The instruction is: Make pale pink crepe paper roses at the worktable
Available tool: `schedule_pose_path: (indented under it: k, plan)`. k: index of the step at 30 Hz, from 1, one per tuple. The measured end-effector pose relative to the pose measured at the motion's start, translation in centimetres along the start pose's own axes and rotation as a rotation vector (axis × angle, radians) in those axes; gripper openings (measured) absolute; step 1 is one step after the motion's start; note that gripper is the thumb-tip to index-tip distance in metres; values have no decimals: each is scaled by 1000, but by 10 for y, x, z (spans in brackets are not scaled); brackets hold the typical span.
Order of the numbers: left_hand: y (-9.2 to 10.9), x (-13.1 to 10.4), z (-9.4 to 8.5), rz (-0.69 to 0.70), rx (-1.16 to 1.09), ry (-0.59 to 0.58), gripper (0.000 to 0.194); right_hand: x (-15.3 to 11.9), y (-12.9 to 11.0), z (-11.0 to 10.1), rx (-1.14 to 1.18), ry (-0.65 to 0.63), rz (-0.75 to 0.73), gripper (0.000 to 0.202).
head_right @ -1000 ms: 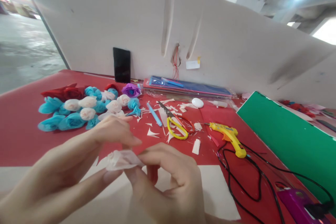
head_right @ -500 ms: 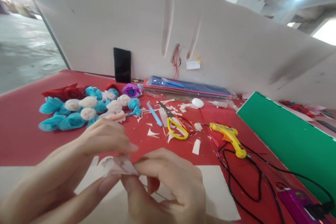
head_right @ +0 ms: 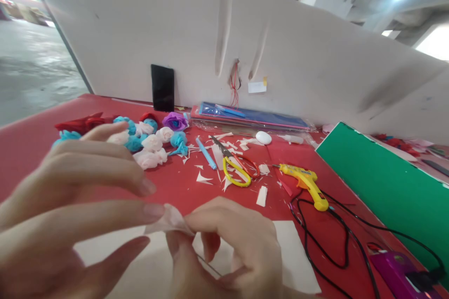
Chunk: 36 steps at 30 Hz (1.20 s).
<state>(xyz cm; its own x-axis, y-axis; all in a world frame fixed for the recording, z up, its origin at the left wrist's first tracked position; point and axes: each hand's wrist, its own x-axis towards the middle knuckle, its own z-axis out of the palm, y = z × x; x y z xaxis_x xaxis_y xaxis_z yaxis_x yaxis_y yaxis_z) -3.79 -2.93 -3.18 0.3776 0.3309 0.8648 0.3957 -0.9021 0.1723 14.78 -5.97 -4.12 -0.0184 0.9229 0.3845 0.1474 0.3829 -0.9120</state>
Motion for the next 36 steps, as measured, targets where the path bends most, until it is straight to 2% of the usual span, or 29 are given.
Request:
schedule_pose_path:
  k: [1, 3, 4, 6, 8, 10, 12, 15, 19, 24, 28, 32, 36]
  plan:
    - [-3, 3, -3, 28, 17, 12, 42, 3, 0, -3, 1, -43, 81, 9]
    - [-8, 8, -8, 3, -10, -40, 34, 10, 2, -7, 14, -160, 291, 10]
    - [-10, 10, -11, -52, -56, -96, 31, 14, 2, -9, 54, -264, 403, 14]
    - [-14, 13, -15, -208, -177, -215, 25, 23, 2, -10, 150, -392, 594, 22]
    - [-17, 14, -17, -331, -291, -327, 21, 30, 0, -9, 217, -465, 711, 28]
    - [-20, 13, -18, -371, -388, -433, 20, 34, -3, -8, 251, -504, 777, 29]
    - [-23, 12, -17, -388, -482, -505, 19, 35, -6, -8, 279, -531, 807, 27]
    - [-24, 10, -14, -405, -624, -549, 19, 34, -6, -9, 343, -539, 830, 17]
    - [-24, 11, -13, -434, -695, -627, 19, 33, -2, -10, 430, -588, 896, 12]
    - [-22, 12, -15, -438, -693, -620, 13, 32, 4, -9, 486, -620, 905, 8]
    - [-22, 12, -16, -355, -674, -615, 11, 30, 5, -10, 458, -666, 901, 12]
    - [-22, 13, -17, -295, -649, -587, 19, 29, 6, -10, 465, -687, 923, 14]
    - [-21, 13, -16, -318, -633, -624, 26, 30, 4, -10, 449, -686, 919, 16]
